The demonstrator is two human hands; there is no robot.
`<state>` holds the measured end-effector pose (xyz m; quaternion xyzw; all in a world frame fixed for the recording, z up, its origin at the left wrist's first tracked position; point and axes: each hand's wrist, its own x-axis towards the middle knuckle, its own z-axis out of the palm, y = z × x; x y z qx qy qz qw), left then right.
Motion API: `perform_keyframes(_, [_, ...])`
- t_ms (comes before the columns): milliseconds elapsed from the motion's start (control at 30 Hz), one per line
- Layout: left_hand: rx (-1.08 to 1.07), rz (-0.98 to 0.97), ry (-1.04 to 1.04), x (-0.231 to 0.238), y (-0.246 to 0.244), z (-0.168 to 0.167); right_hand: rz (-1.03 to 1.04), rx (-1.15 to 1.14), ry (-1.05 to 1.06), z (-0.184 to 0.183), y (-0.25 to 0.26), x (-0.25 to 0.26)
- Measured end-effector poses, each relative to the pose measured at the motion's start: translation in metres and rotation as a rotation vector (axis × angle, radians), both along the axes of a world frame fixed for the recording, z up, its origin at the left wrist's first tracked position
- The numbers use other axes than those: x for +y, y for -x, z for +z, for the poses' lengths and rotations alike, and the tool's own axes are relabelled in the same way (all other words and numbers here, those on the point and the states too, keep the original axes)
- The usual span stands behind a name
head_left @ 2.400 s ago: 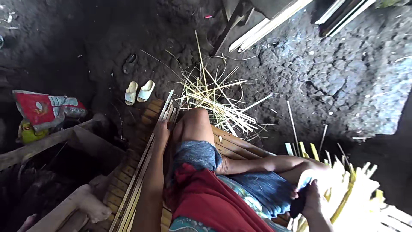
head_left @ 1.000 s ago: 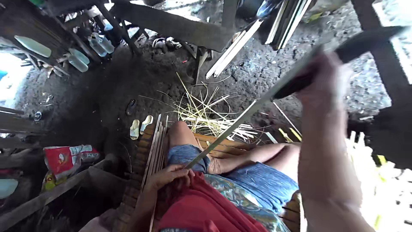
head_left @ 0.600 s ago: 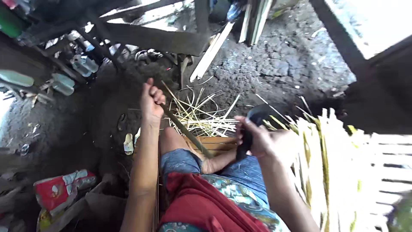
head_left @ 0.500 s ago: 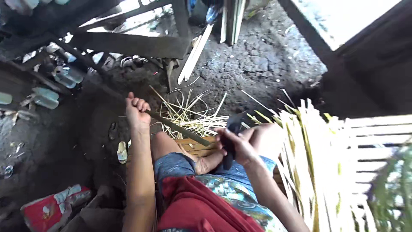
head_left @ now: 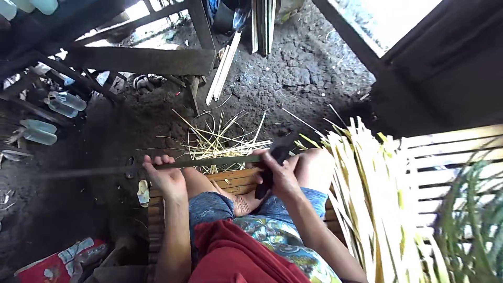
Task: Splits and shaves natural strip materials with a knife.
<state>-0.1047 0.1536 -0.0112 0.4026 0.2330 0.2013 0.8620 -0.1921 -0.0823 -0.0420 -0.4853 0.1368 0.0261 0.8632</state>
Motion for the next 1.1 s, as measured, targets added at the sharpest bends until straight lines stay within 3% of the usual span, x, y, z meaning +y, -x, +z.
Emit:
perform_keyframes(67, [0.11, -0.258, -0.149, -0.01, 0.048, -0.005, -0.12, -0.002, 0.058, -0.004, -0.013, -0.02])
perform_keyframes(133, [0.112, -0.728, -0.308, -0.012, 0.096, -0.01, -0.249, 0.015, 0.072, -0.002, -0.03, -0.041])
perform_keyframes(200, [-0.035, -1.2, -0.39, -0.008, 0.122, -0.003, -0.298, 0.011, 0.091, -0.001, -0.045, -0.057])
perform_keyframes(233, [-0.166, -1.322, -0.398, -0.006, 0.125, 0.003, -0.282, 0.011, 0.096, 0.0, -0.049, -0.061])
perform_keyframes(267, [-0.263, -1.345, -0.382, -0.005, 0.124, 0.01, -0.248, 0.012, 0.089, 0.001, -0.052, -0.062])
perform_keyframes(333, [-0.306, -1.181, -0.44, -0.004, 0.113, 0.019, -0.132, 0.016, 0.1, 0.004, -0.052, -0.052])
perform_keyframes(400, [-0.221, -1.04, -0.671, -0.009, 0.096, 0.021, 0.036, 0.018, 0.122, 0.015, -0.044, -0.031])
perform_keyframes(467, [-0.094, -1.112, -0.769, -0.021, 0.082, 0.019, 0.202, 0.002, 0.083, 0.026, -0.033, -0.01])
perform_keyframes(633, [-0.019, -1.075, -0.49, -0.048, 0.085, 0.027, 0.318, -0.091, 0.014, 0.047, -0.019, 0.02])
perform_keyframes(867, [-0.132, -1.105, -0.279, -0.04, 0.101, 0.042, 0.39, -0.035, -0.257, 0.06, -0.004, -0.003])
perform_keyframes(1100, [-0.12, -1.065, -0.132, -0.04, 0.113, 0.05, 0.734, -0.209, -0.429, 0.07, 0.018, -0.018])
